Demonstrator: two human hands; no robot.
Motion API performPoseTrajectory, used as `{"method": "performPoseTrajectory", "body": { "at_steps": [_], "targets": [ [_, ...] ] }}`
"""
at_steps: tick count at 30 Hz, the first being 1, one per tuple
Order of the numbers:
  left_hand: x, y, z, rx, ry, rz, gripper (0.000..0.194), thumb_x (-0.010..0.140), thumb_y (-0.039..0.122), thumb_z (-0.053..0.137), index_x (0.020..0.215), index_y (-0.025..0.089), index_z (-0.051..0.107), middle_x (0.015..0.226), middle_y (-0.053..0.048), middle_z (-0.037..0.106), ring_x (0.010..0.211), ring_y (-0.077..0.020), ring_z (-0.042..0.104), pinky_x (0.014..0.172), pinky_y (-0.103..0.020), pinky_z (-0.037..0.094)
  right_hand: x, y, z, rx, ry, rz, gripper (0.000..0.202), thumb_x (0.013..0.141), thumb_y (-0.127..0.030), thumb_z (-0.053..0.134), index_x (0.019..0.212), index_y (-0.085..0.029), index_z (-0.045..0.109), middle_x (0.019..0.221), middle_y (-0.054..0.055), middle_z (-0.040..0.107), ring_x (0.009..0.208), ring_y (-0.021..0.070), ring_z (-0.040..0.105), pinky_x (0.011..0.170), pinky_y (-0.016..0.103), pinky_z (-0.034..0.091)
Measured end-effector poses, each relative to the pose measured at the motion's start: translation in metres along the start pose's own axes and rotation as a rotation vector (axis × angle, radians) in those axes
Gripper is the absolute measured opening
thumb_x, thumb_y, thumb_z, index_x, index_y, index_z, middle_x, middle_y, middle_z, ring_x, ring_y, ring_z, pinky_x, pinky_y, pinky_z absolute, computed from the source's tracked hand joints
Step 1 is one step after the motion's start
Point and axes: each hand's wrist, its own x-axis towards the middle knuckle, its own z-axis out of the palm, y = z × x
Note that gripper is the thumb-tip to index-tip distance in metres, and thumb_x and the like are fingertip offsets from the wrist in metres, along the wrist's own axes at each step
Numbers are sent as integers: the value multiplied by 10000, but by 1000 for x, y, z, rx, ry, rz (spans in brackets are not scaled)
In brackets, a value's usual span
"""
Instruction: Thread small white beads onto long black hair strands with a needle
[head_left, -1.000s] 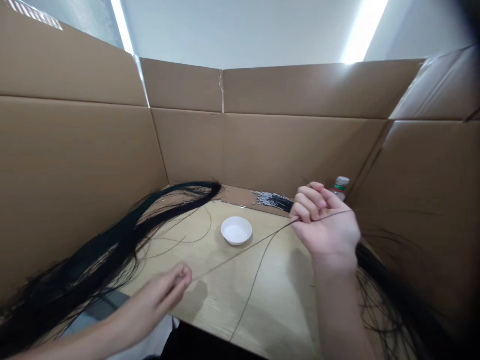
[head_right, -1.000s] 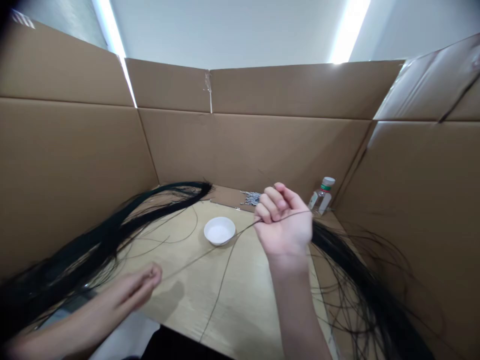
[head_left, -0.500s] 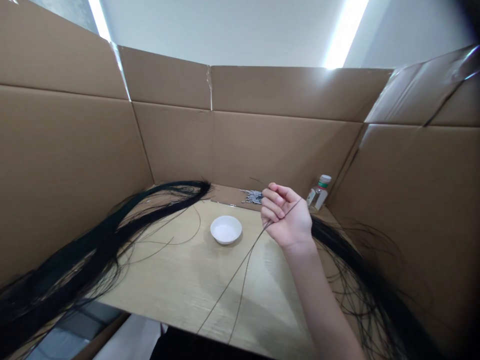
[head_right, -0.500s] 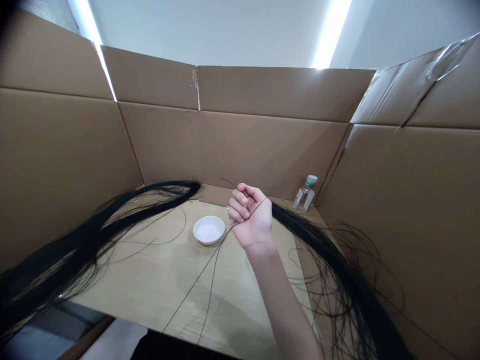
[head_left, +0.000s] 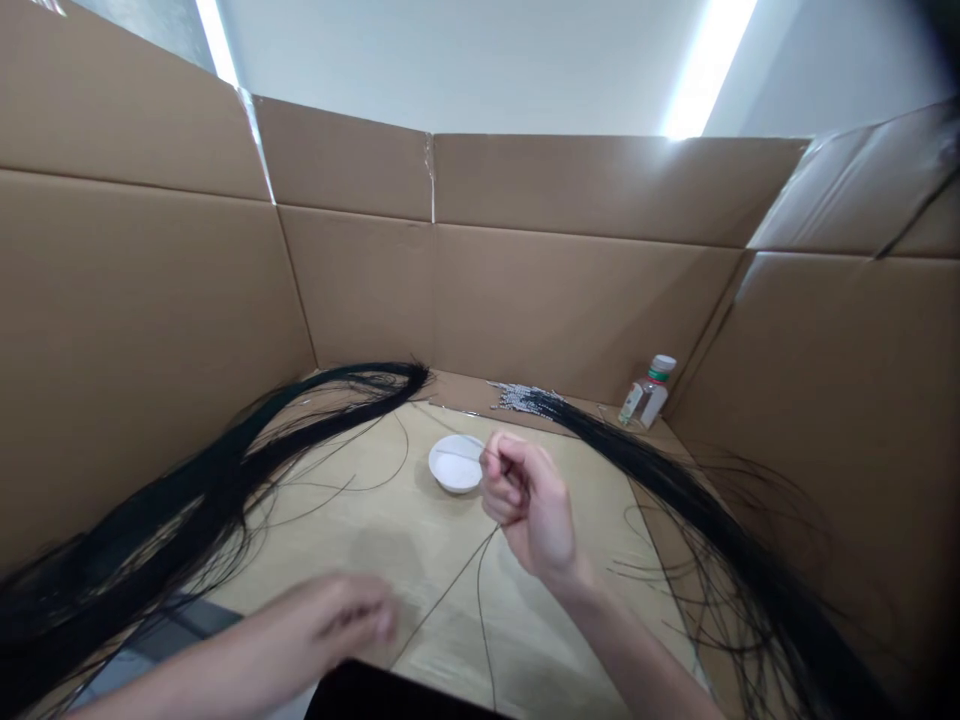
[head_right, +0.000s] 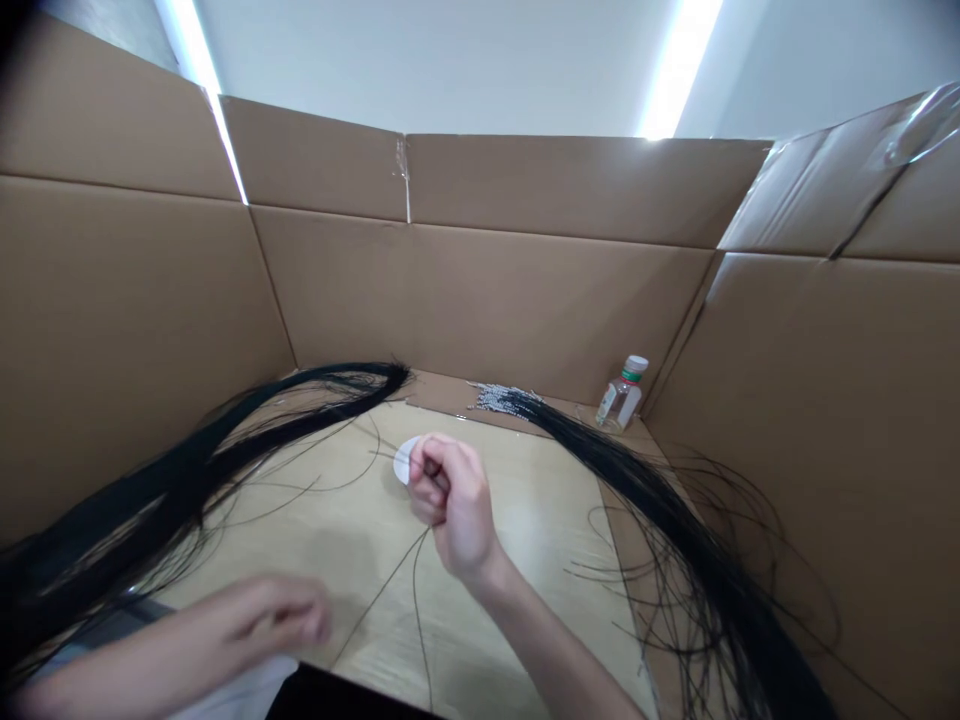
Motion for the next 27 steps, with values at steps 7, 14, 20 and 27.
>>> {"method": "performPoseTrajectory", "body": {
  "at_steps": [7,14,20,27],
  "targets": [
    [52,67,5,-452,461,386,230,968,470,640,1051,298,767,1023,-5,753,920,-159,669,854,-225,516,-23,20,-3,-28,61,-9,353,873,-414,642,631,-182,533,496,-102,264,435,52,134,415,206,109],
    [73,68,21,-597,594,464,170,952,407,695,964,281,810,992,-5,752,905,-133,659,829,-194,517,-25,34,-15,-198,193,-258,357,954,-374,567,653,-183,541,532,-78,318,466,74,193,431,219,165],
    [81,72,7,-584,417,434,222,941,350,702,774,210,746,759,11,666,748,-119,593,730,-201,494,-30,30,-24,-614,198,-515,303,1021,-308,517,765,-189,627,610,-28,550,540,101,467,533,233,381],
    [95,70,1,-429,348,401,234,927,365,711,774,199,772,770,-19,703,771,-164,607,734,-275,468,-28,9,-29,-1043,69,-719,88,950,-145,647,937,-208,707,790,-10,748,681,132,696,649,236,542]
  ]
}}
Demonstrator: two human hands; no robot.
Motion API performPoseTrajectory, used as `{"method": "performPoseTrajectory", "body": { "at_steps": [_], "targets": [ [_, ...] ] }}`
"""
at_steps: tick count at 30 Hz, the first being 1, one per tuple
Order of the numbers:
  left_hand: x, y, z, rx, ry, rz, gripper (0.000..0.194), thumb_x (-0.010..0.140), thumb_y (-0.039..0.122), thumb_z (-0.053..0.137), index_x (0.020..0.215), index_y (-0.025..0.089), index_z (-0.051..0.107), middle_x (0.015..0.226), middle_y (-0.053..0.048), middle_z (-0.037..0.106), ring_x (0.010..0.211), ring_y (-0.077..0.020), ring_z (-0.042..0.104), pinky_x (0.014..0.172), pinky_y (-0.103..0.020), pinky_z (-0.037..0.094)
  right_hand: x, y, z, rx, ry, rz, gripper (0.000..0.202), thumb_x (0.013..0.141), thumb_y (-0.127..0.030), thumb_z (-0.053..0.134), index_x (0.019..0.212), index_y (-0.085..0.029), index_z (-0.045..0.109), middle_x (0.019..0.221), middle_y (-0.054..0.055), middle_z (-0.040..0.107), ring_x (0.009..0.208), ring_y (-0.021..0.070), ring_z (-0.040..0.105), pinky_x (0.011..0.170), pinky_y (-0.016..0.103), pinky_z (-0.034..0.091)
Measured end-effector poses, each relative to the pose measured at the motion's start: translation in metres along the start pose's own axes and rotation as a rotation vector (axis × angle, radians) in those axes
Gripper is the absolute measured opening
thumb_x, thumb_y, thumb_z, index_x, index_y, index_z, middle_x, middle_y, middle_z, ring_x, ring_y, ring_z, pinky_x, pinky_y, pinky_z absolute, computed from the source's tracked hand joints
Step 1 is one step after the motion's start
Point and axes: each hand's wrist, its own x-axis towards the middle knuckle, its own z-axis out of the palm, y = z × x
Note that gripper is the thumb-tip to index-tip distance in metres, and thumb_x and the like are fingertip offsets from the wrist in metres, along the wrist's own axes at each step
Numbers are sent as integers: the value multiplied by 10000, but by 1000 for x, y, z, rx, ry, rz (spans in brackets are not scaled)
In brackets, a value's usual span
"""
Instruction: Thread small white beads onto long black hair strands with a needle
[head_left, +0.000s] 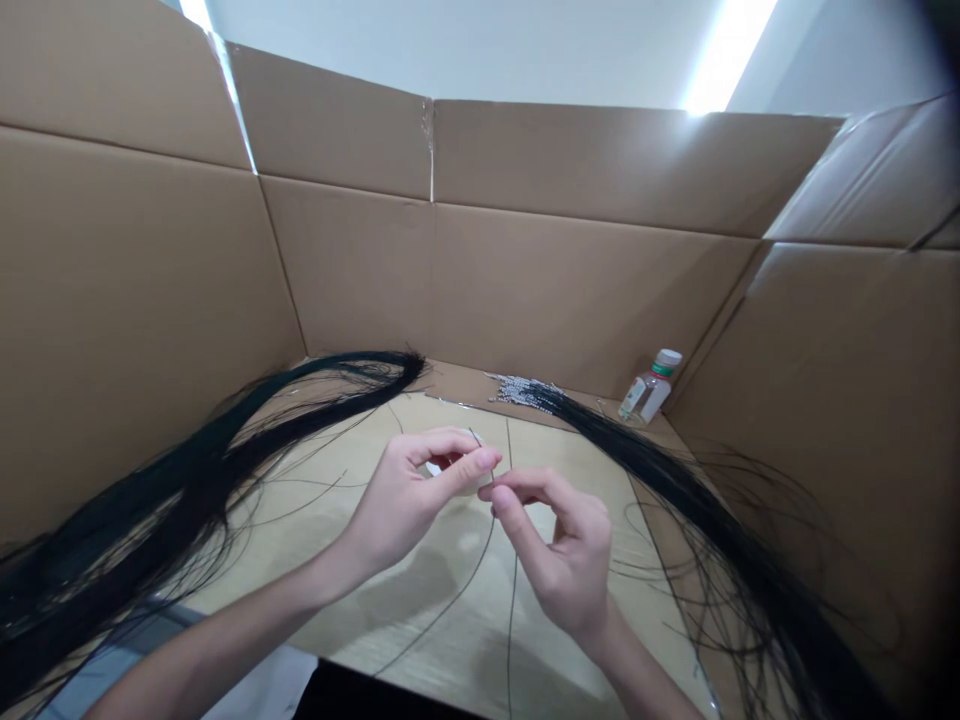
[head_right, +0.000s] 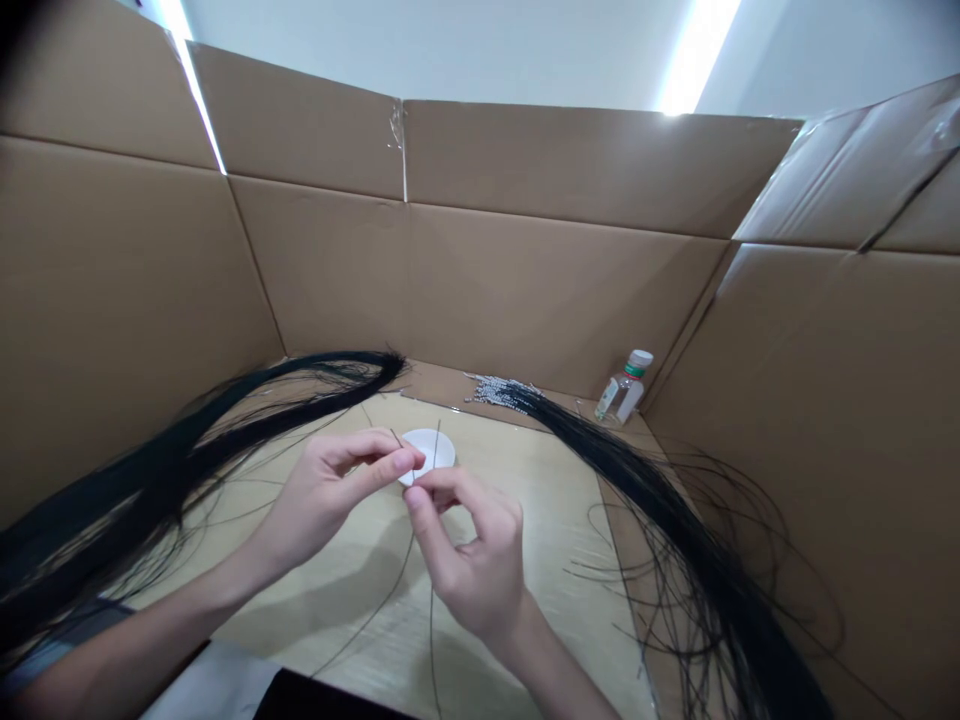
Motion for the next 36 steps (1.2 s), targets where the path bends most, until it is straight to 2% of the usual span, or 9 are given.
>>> {"method": "performPoseTrajectory", "body": {
  "at_steps": [5,17,21,23,25,27,29,33,36],
  "targets": [
    [9,-8,4,-101,-47,-105,223,878,392,748,796,192,800,817,-53,735,823,-205,637,750,-309,488,1,3,2,-109,-35,-97,136,919,-88,675,947,-212,722,809,8,774,659,157,716,615,265,556],
    [17,-22,19,-292,118,-219,264,891,448,737,846,188,754,819,-26,686,718,-153,573,629,-256,438,-10,9,13,32,-130,197,109,964,-195,682,991,-248,774,933,19,817,764,186,770,728,306,610],
    [38,-19,26,-284,195,-129,238,891,431,746,877,197,783,936,-44,750,833,-167,624,734,-268,465,-19,4,4,90,-372,383,124,977,-288,679,966,-261,799,897,21,818,796,210,772,751,335,607],
    [47,-13,31,-314,174,-104,233,891,424,749,870,195,788,970,-52,765,888,-180,647,780,-279,481,-18,1,-12,117,-504,461,78,919,-338,757,937,-272,796,1037,35,812,998,249,764,879,371,596],
    [52,-7,38,-324,141,-76,229,885,423,757,854,199,790,956,-49,773,913,-193,668,808,-290,499,-11,-1,-29,141,-350,514,145,840,-368,836,875,-258,750,1222,53,760,1202,277,688,990,393,559],
    [53,-3,46,-308,113,-43,227,874,431,768,855,207,797,933,-46,778,916,-207,686,818,-305,520,-1,-3,-40,173,-43,505,227,829,-367,849,942,-259,683,1265,58,733,1240,257,662,996,376,556],
    [51,-1,55,-294,89,-30,235,858,445,782,873,212,804,921,-47,780,885,-216,699,793,-319,542,10,-3,-43,262,43,506,312,846,-368,837,1079,-263,658,1217,67,749,1135,229,714,958,357,576],
    [53,1,65,-222,99,5,225,860,445,777,833,224,808,889,-44,788,889,-225,713,846,-343,555,21,-1,-37,481,-220,627,272,955,-433,699,928,-164,728,838,90,804,732,176,774,682,259,597],
    [63,0,59,-234,185,84,164,886,375,756,845,226,810,902,-38,798,937,-217,717,921,-350,544,7,3,-49,497,-305,733,284,971,-429,671,893,-166,744,836,91,815,682,157,773,617,224,571]
  ]
}}
